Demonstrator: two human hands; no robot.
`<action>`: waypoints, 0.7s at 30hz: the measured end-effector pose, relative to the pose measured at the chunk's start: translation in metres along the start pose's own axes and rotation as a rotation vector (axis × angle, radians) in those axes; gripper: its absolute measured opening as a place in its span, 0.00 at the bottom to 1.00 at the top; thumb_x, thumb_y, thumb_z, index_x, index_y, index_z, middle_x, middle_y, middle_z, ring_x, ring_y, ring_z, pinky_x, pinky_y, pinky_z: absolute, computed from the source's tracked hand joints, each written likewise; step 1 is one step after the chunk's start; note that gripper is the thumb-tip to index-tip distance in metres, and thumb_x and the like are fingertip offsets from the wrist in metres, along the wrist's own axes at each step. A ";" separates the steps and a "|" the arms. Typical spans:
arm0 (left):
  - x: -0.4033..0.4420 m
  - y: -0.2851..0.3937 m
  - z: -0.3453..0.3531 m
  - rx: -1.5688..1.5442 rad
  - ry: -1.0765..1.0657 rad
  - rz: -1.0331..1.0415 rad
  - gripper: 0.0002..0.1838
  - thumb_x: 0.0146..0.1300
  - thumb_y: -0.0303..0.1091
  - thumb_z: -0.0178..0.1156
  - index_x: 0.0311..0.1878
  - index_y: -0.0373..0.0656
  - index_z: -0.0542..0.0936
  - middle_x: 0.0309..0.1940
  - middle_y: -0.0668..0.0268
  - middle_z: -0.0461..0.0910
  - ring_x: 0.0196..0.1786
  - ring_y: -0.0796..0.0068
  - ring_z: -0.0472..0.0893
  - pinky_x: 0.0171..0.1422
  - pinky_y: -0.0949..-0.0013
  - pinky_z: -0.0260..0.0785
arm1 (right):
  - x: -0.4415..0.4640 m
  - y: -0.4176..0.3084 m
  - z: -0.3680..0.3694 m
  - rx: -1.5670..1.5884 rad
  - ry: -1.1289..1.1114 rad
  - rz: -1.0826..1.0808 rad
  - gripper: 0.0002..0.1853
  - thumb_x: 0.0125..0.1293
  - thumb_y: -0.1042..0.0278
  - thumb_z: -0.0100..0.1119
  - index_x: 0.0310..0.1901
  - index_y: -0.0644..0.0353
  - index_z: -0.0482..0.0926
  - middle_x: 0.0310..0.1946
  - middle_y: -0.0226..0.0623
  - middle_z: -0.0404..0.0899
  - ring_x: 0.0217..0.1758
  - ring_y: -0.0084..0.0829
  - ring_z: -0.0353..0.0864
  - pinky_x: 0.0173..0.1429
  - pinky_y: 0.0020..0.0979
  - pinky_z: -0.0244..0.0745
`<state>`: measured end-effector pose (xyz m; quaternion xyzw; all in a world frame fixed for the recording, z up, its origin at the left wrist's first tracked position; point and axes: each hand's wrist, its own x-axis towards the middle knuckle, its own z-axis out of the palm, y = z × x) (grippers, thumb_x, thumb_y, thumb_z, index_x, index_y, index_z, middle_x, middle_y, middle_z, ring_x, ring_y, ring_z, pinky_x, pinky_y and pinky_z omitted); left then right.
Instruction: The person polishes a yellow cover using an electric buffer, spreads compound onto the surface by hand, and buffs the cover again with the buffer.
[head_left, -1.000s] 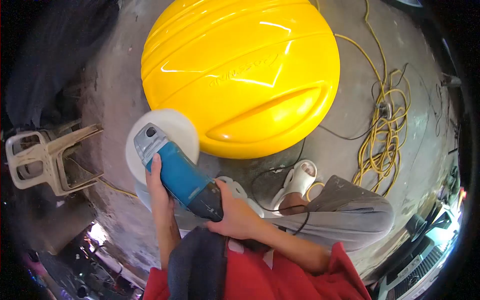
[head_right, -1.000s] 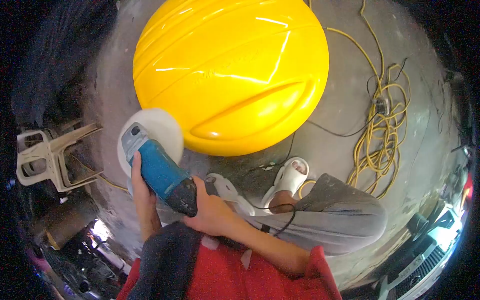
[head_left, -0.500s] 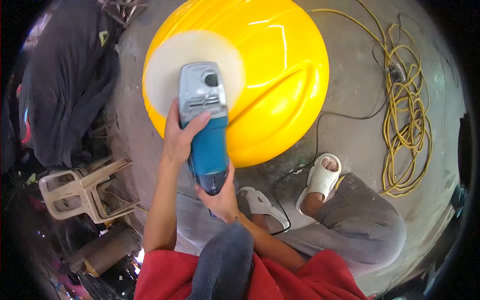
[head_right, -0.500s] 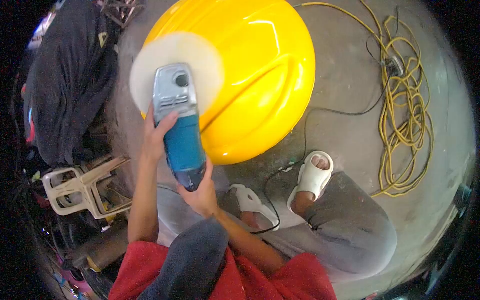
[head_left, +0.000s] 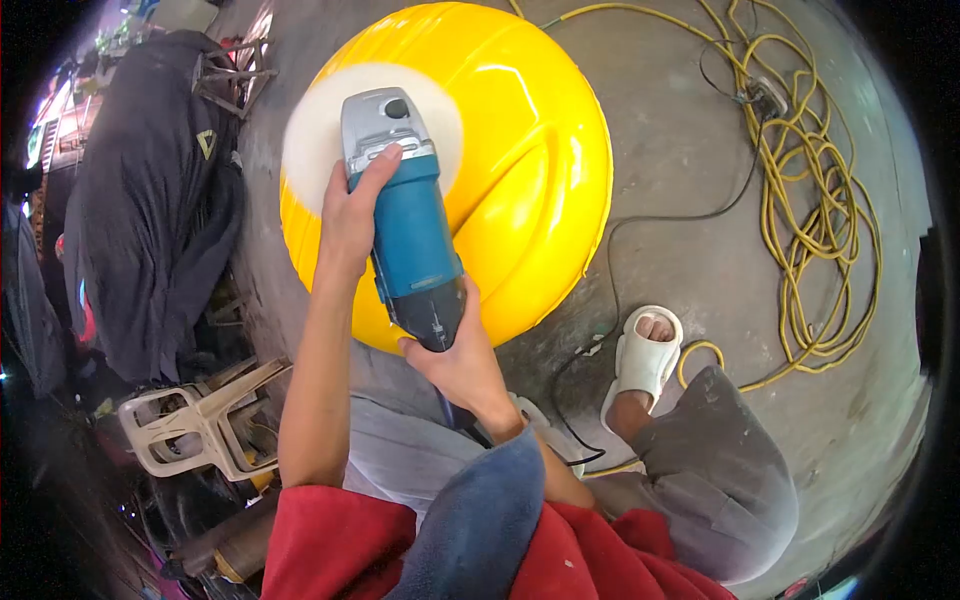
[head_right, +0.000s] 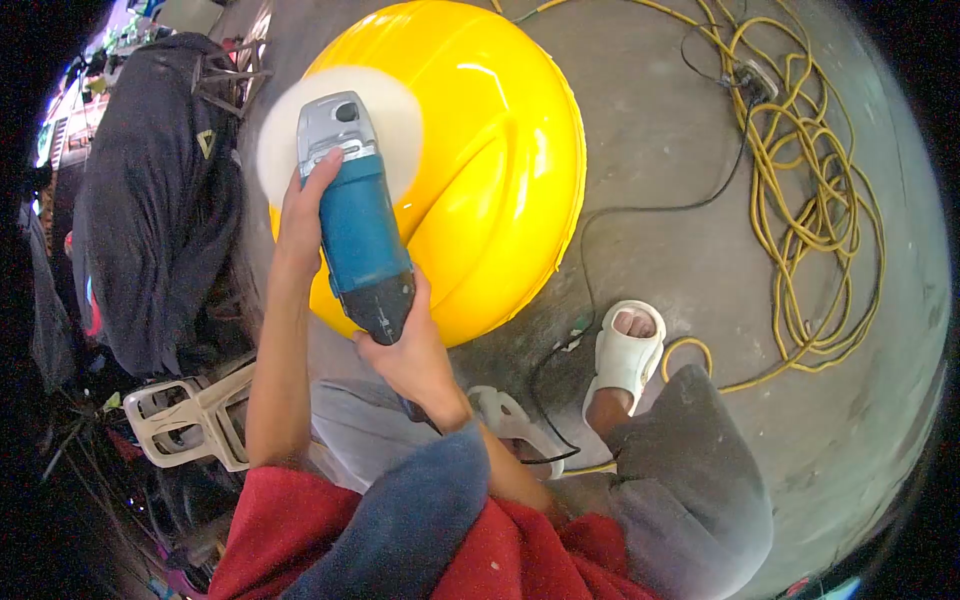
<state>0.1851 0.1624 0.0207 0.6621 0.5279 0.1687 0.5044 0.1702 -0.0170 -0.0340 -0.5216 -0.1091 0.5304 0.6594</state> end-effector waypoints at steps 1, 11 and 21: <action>0.003 0.002 0.005 0.005 -0.002 0.000 0.39 0.55 0.56 0.67 0.56 0.28 0.72 0.46 0.51 0.79 0.45 0.66 0.81 0.51 0.69 0.74 | 0.000 0.000 -0.004 0.007 0.033 -0.012 0.51 0.52 0.71 0.70 0.71 0.68 0.45 0.52 0.48 0.75 0.53 0.37 0.78 0.60 0.33 0.71; 0.006 0.018 0.019 0.052 0.022 0.016 0.39 0.58 0.54 0.65 0.61 0.29 0.69 0.51 0.52 0.77 0.49 0.68 0.79 0.54 0.69 0.72 | 0.010 -0.016 -0.025 -0.030 -0.036 0.033 0.50 0.52 0.72 0.70 0.70 0.68 0.45 0.51 0.47 0.75 0.53 0.36 0.79 0.59 0.33 0.72; 0.075 0.039 0.038 0.157 -0.178 0.045 0.43 0.56 0.57 0.66 0.61 0.26 0.69 0.52 0.50 0.76 0.52 0.63 0.78 0.58 0.68 0.69 | 0.061 -0.030 -0.021 0.114 0.082 -0.018 0.49 0.52 0.73 0.69 0.70 0.66 0.44 0.45 0.43 0.75 0.47 0.34 0.79 0.53 0.33 0.74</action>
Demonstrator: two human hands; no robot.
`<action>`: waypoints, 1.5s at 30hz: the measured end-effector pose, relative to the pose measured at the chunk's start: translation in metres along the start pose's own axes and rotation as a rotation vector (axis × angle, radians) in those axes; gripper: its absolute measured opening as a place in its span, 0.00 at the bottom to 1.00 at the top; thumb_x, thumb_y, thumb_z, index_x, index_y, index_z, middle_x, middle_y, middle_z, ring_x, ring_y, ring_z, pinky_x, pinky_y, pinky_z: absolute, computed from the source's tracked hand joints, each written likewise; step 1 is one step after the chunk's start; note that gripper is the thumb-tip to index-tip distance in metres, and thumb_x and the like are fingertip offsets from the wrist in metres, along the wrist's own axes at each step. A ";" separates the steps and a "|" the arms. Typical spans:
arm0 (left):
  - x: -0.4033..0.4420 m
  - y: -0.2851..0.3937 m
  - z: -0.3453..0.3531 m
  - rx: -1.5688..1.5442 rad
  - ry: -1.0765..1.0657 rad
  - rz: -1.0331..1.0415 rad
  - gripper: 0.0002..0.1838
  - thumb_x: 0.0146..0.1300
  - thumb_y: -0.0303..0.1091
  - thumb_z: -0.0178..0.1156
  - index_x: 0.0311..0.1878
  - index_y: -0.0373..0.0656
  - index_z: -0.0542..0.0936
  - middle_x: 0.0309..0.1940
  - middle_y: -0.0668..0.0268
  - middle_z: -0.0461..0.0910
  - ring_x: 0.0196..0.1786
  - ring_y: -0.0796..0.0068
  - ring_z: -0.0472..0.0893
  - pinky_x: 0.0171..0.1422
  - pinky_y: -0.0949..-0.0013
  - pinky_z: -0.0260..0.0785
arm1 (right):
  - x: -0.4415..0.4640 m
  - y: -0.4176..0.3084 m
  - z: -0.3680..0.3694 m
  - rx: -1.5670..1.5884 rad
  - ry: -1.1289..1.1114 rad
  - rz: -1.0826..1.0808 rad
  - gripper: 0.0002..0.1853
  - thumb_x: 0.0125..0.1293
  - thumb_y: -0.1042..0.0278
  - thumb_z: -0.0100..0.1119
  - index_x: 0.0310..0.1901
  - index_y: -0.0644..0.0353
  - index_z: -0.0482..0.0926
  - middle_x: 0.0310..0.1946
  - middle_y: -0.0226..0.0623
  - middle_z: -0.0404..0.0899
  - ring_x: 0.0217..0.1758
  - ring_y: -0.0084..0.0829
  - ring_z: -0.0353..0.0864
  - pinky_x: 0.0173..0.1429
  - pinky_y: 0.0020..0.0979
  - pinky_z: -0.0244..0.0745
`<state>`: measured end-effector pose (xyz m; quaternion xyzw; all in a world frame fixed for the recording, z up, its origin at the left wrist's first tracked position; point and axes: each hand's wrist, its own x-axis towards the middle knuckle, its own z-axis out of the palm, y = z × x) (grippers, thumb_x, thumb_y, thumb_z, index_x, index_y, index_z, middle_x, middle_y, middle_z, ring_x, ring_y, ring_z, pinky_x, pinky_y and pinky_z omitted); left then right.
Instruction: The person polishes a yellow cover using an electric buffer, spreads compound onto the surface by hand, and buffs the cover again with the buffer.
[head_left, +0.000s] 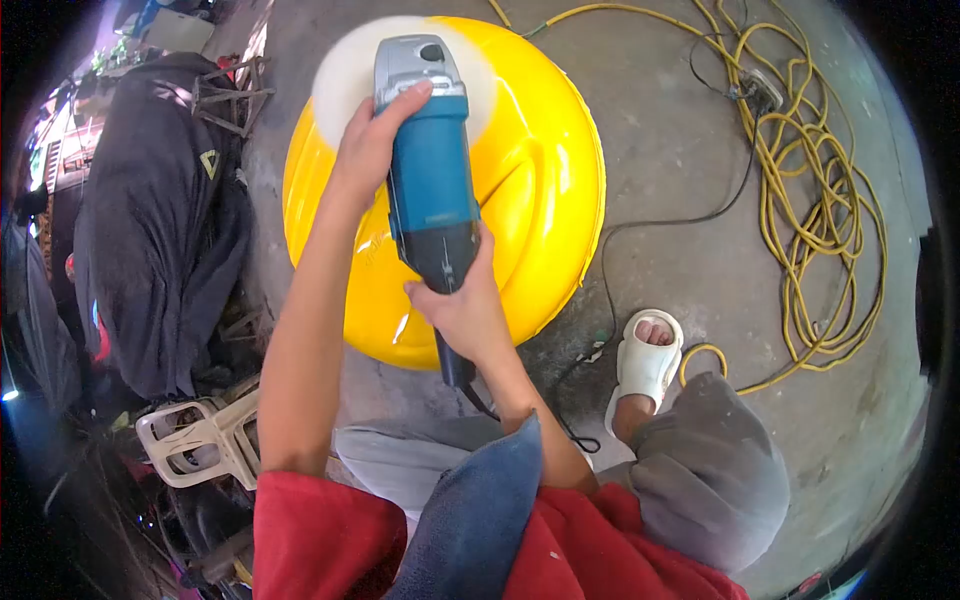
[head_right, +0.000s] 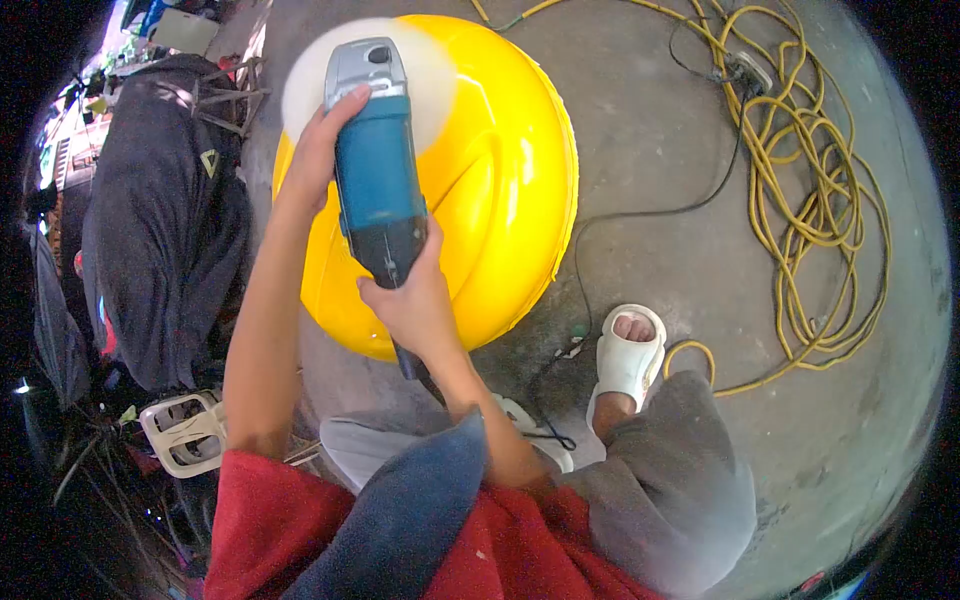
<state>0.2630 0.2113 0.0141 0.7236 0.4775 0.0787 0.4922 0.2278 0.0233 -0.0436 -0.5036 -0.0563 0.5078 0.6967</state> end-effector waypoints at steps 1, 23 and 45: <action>0.003 0.006 -0.005 0.030 0.011 0.005 0.43 0.56 0.57 0.65 0.61 0.27 0.69 0.53 0.51 0.76 0.53 0.64 0.78 0.59 0.69 0.69 | 0.003 0.004 0.006 -0.002 -0.001 -0.002 0.49 0.52 0.73 0.69 0.70 0.66 0.44 0.45 0.43 0.75 0.47 0.34 0.79 0.53 0.33 0.74; 0.007 -0.021 -0.065 0.043 -0.125 0.179 0.33 0.60 0.45 0.62 0.64 0.34 0.70 0.55 0.58 0.77 0.56 0.70 0.75 0.65 0.71 0.62 | 0.024 0.059 0.104 -0.001 0.178 -0.104 0.53 0.53 0.70 0.72 0.72 0.61 0.41 0.45 0.55 0.79 0.46 0.47 0.83 0.53 0.40 0.76; -0.021 -0.045 -0.097 0.044 -0.017 0.031 0.34 0.61 0.48 0.61 0.64 0.34 0.70 0.55 0.59 0.77 0.56 0.70 0.75 0.66 0.71 0.61 | -0.012 0.072 0.116 -0.052 0.113 -0.222 0.57 0.52 0.61 0.73 0.73 0.62 0.40 0.53 0.67 0.73 0.53 0.61 0.78 0.55 0.47 0.73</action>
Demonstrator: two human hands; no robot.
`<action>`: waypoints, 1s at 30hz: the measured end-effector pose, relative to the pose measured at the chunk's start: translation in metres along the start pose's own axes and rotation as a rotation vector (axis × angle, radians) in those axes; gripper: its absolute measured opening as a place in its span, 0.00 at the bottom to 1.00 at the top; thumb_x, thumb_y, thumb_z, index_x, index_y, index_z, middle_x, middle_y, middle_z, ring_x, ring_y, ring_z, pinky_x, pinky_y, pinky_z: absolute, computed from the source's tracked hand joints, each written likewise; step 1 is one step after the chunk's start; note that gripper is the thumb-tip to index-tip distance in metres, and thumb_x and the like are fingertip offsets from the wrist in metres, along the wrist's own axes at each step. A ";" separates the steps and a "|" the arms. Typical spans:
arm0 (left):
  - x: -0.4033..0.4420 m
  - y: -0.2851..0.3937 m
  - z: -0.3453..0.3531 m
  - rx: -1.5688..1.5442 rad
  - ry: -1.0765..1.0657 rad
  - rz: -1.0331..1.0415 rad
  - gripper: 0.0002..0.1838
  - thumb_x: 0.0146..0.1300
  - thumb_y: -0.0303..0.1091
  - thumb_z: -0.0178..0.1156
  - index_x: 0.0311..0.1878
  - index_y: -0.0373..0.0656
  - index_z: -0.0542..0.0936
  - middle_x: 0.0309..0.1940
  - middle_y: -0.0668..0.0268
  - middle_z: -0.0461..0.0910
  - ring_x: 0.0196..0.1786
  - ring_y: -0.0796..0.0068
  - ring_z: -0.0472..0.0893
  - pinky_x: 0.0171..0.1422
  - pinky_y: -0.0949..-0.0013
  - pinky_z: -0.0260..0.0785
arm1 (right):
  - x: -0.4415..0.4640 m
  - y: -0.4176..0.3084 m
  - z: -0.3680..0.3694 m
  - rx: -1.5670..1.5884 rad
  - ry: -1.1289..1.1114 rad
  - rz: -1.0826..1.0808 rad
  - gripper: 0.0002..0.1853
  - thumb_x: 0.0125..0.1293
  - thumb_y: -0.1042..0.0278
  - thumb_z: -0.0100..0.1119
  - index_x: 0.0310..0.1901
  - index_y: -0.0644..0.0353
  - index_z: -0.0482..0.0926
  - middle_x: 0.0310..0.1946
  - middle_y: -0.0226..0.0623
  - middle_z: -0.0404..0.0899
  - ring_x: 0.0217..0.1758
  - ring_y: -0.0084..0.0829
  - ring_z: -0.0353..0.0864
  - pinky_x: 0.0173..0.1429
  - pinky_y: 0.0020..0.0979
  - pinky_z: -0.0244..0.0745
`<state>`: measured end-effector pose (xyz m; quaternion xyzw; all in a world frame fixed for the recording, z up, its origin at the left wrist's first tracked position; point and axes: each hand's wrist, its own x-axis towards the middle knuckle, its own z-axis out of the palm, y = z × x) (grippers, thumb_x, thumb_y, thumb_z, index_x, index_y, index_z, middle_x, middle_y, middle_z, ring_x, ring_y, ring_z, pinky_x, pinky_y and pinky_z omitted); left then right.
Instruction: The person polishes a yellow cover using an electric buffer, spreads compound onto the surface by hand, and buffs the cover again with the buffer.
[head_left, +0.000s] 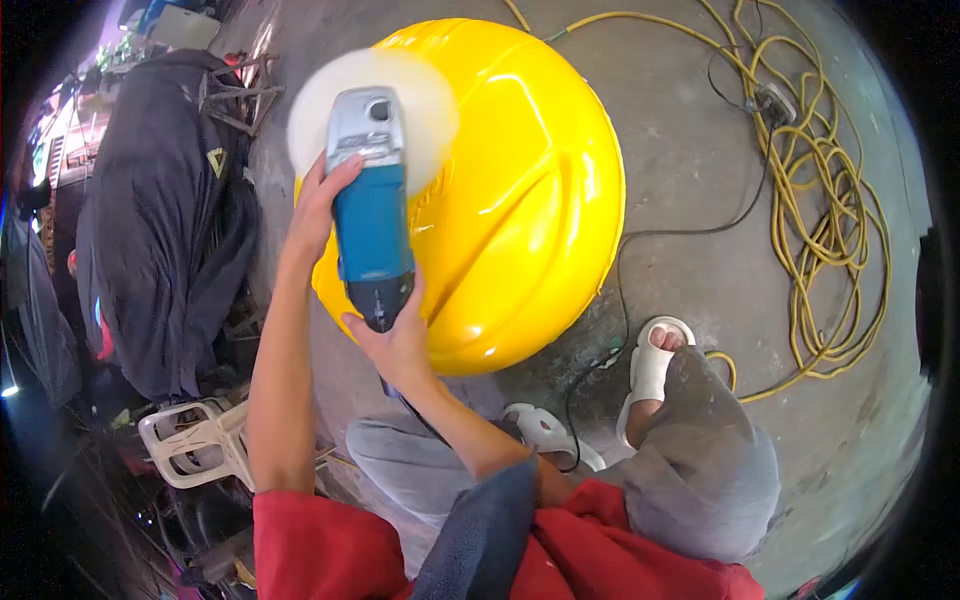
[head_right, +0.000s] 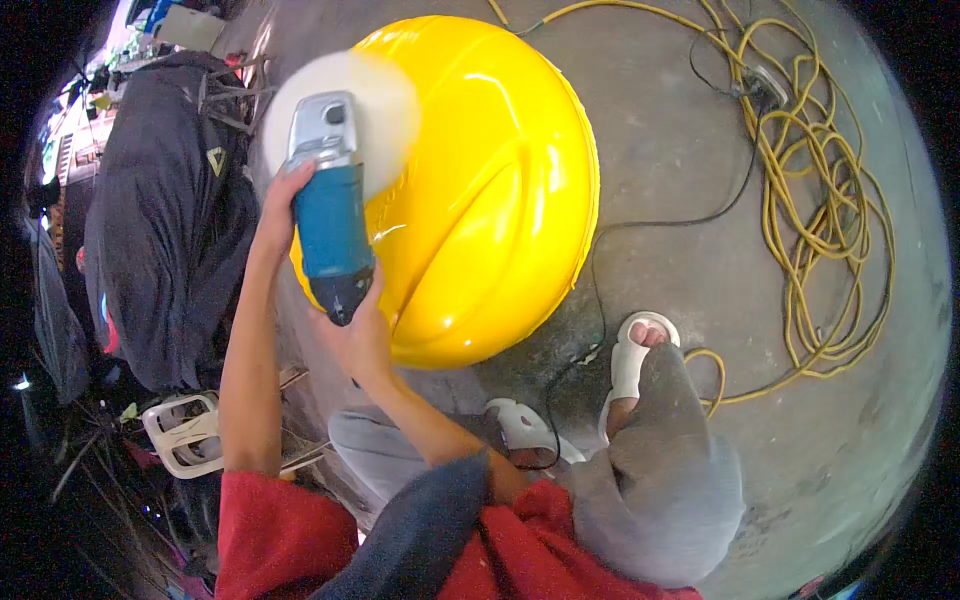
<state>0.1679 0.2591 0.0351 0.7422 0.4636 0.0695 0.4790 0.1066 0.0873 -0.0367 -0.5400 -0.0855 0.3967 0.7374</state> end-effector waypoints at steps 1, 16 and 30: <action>0.009 0.005 0.012 -0.011 -0.027 0.030 0.33 0.61 0.49 0.61 0.63 0.34 0.71 0.54 0.59 0.77 0.55 0.71 0.75 0.63 0.71 0.63 | 0.004 -0.010 -0.010 0.006 0.022 0.066 0.57 0.52 0.61 0.74 0.73 0.62 0.40 0.52 0.66 0.74 0.52 0.60 0.79 0.54 0.47 0.73; 0.034 0.057 0.064 0.040 -0.098 -0.008 0.33 0.61 0.52 0.62 0.60 0.34 0.73 0.50 0.57 0.79 0.50 0.70 0.78 0.58 0.71 0.69 | 0.037 -0.056 -0.058 0.082 -0.049 0.251 0.52 0.54 0.67 0.72 0.70 0.65 0.42 0.52 0.55 0.74 0.54 0.43 0.79 0.58 0.38 0.72; 0.031 0.085 0.087 0.156 -0.108 -0.001 0.32 0.61 0.52 0.62 0.59 0.35 0.74 0.49 0.59 0.80 0.47 0.73 0.79 0.55 0.72 0.70 | 0.040 -0.064 -0.046 0.220 0.059 0.220 0.52 0.53 0.70 0.71 0.70 0.68 0.42 0.57 0.57 0.69 0.58 0.46 0.75 0.61 0.39 0.69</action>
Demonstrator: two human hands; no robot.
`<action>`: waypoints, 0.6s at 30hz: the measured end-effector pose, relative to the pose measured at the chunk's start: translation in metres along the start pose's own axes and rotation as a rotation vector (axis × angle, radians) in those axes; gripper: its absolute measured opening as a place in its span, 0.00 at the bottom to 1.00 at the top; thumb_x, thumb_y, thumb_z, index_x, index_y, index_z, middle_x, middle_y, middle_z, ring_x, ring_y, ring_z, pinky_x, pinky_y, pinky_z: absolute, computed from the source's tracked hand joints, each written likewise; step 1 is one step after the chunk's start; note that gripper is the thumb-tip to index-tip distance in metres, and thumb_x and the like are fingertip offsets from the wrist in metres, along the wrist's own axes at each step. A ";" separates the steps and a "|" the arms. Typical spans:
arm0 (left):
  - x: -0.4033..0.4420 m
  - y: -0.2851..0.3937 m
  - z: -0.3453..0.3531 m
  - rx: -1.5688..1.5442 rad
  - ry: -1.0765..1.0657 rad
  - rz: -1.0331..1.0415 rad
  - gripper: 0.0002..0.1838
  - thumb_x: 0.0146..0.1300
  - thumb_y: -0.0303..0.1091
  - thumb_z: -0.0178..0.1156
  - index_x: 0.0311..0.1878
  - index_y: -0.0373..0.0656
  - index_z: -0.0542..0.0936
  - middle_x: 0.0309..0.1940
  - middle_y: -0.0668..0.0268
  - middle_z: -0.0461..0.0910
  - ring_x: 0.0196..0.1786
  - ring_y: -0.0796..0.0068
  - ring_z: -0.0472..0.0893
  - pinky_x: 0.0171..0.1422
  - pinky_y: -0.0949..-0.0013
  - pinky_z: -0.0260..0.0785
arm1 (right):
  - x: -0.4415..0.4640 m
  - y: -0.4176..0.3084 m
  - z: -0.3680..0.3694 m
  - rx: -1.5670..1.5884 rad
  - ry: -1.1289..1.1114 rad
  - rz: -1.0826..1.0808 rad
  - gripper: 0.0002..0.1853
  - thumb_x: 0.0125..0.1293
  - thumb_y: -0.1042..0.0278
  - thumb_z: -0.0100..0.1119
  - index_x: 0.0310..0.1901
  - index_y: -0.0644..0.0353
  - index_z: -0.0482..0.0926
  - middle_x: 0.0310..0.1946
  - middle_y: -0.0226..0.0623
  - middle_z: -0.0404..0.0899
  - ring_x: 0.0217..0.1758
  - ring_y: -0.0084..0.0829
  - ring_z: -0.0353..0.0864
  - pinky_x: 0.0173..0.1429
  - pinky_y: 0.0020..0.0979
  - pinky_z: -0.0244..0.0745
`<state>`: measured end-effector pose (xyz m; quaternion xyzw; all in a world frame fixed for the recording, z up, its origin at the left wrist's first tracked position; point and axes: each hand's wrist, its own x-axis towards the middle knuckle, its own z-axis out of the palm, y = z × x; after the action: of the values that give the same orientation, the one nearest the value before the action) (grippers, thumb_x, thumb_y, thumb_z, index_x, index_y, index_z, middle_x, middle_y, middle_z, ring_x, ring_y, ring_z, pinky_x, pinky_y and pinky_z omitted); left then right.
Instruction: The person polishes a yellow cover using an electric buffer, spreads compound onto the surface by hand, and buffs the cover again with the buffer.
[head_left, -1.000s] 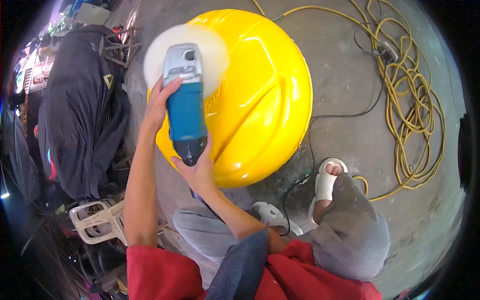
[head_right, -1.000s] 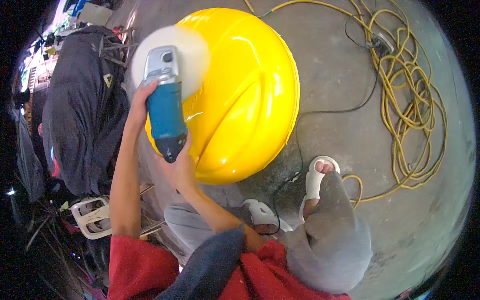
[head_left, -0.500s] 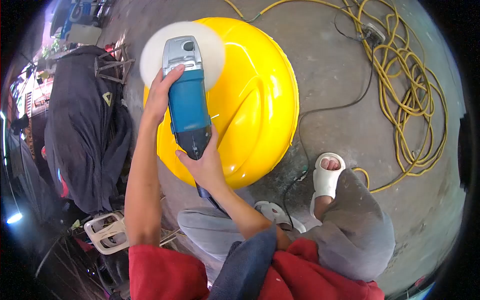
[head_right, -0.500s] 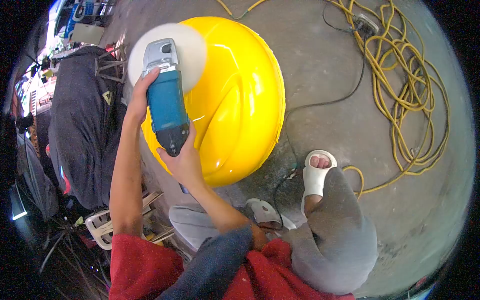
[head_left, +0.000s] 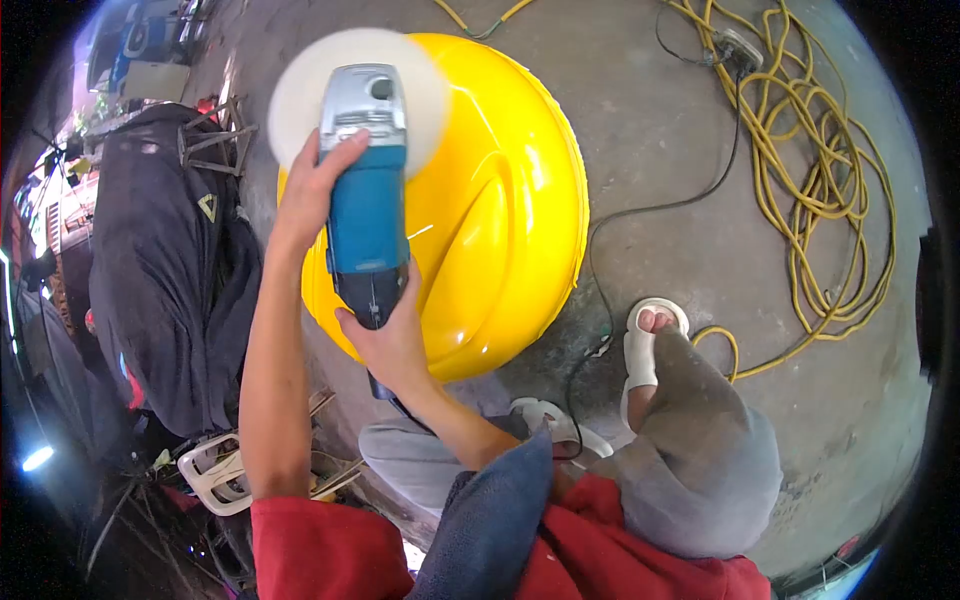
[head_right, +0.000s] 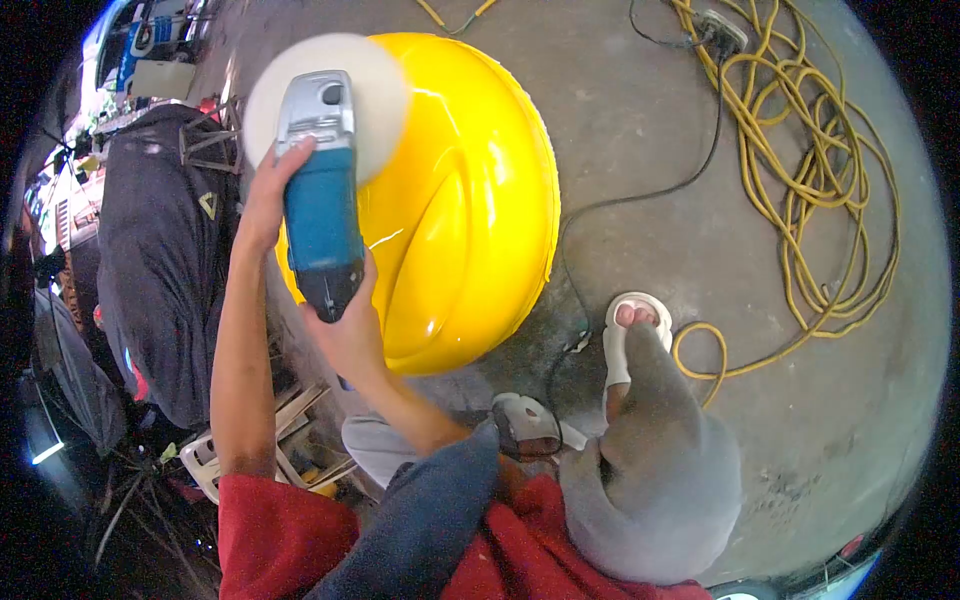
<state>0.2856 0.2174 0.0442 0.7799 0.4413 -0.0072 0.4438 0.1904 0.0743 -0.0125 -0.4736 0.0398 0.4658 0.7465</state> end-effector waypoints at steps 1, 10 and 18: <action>-0.005 0.002 0.005 0.020 -0.029 0.024 0.32 0.60 0.52 0.63 0.58 0.35 0.74 0.49 0.58 0.80 0.48 0.72 0.79 0.56 0.71 0.70 | -0.008 0.005 0.001 0.046 0.050 -0.006 0.52 0.53 0.70 0.71 0.70 0.68 0.42 0.57 0.57 0.69 0.57 0.44 0.75 0.61 0.39 0.69; 0.002 0.012 0.005 0.057 -0.034 0.006 0.32 0.60 0.51 0.64 0.58 0.32 0.73 0.47 0.57 0.80 0.45 0.73 0.79 0.52 0.72 0.71 | -0.005 -0.001 0.001 0.082 0.129 -0.078 0.51 0.53 0.71 0.71 0.70 0.66 0.44 0.54 0.56 0.72 0.55 0.44 0.76 0.59 0.39 0.71; 0.000 0.036 0.033 0.273 -0.148 0.126 0.33 0.59 0.53 0.64 0.58 0.34 0.74 0.48 0.58 0.80 0.48 0.71 0.79 0.56 0.71 0.69 | -0.021 -0.016 0.006 0.232 0.197 -0.081 0.50 0.53 0.72 0.70 0.70 0.68 0.43 0.54 0.55 0.70 0.54 0.43 0.76 0.58 0.38 0.71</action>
<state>0.3232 0.1865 0.0492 0.8564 0.3526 -0.0967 0.3646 0.1884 0.0629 0.0119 -0.4287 0.1473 0.3790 0.8067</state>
